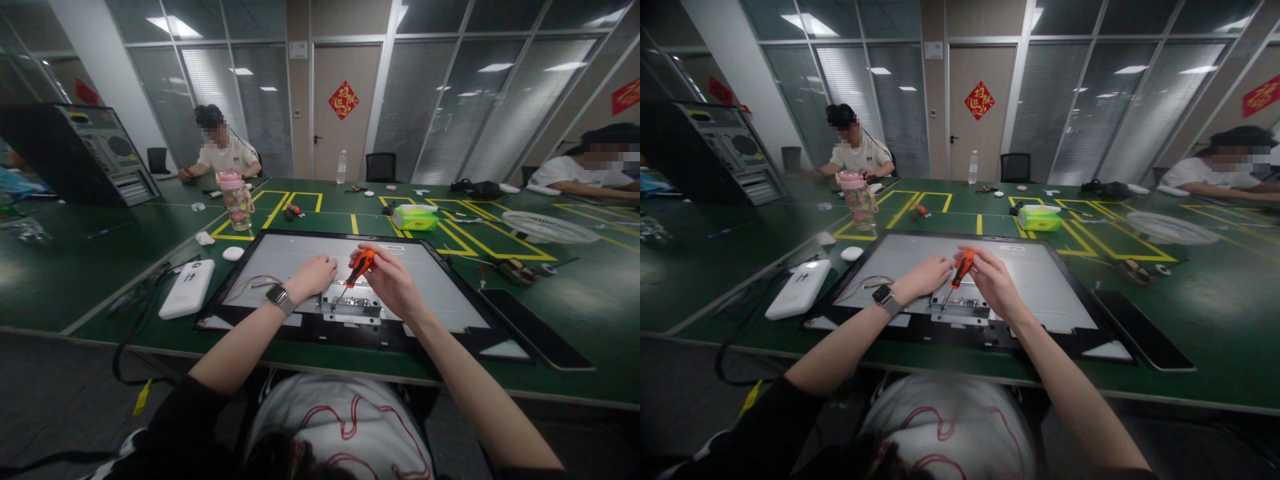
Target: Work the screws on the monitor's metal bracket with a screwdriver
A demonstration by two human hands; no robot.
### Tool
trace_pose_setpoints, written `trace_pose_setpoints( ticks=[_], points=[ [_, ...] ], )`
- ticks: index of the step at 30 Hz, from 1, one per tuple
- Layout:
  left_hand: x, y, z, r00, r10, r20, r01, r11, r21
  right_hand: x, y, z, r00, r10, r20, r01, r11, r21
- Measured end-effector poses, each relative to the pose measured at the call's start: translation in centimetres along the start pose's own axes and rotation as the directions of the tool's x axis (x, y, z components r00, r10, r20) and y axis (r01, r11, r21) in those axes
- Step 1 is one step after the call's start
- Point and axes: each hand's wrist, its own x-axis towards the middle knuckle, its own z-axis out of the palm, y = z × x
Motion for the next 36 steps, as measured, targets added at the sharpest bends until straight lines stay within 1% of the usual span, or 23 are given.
trace_pose_setpoints(
  ticks=[2, 6, 12, 15, 21, 30, 36],
  points=[
    [0.03, -0.06, 0.06, 1.0, 0.001, -0.003, -0.001, 1.0, -0.003, -0.05, -0.05, 0.19, 1.0, -0.004, 0.011, 0.003, 1.0, 0.011],
    [0.08, -0.07, 0.1, 1.0, 0.002, -0.01, -0.002, 1.0, 0.01, -0.1, 0.29, 0.19, 1.0, 0.007, -0.016, -0.006, 0.999, 0.041],
    [0.03, 0.07, -0.08, 1.0, 0.008, 0.002, -0.008, 1.0, 0.021, -0.03, 0.7, -0.21, 0.999, 0.023, -0.04, -0.017, 0.988, 0.151],
    [-0.05, 0.16, -0.23, 1.0, -0.002, 0.001, 0.002, 1.0, 0.016, -0.06, 0.45, 0.0, 0.998, 0.053, -0.032, -0.047, 0.985, 0.168],
    [-0.03, 0.21, -0.2, 1.0, -0.024, -0.003, 0.025, 1.0, 0.002, -0.04, -0.06, 0.51, 0.999, 0.053, 0.0, -0.052, 0.978, 0.204],
    [-0.16, 0.32, -0.54, 1.0, -0.015, 0.008, 0.015, 1.0, -0.009, -0.1, 0.21, 0.19, 1.0, 0.021, -0.013, -0.018, 0.981, 0.194],
    [0.08, -0.06, 0.22, 1.0, -0.019, -0.009, 0.019, 0.999, -0.029, -0.09, -0.29, 0.58, 0.999, 0.028, 0.017, -0.03, 0.988, 0.149]
  ],
)
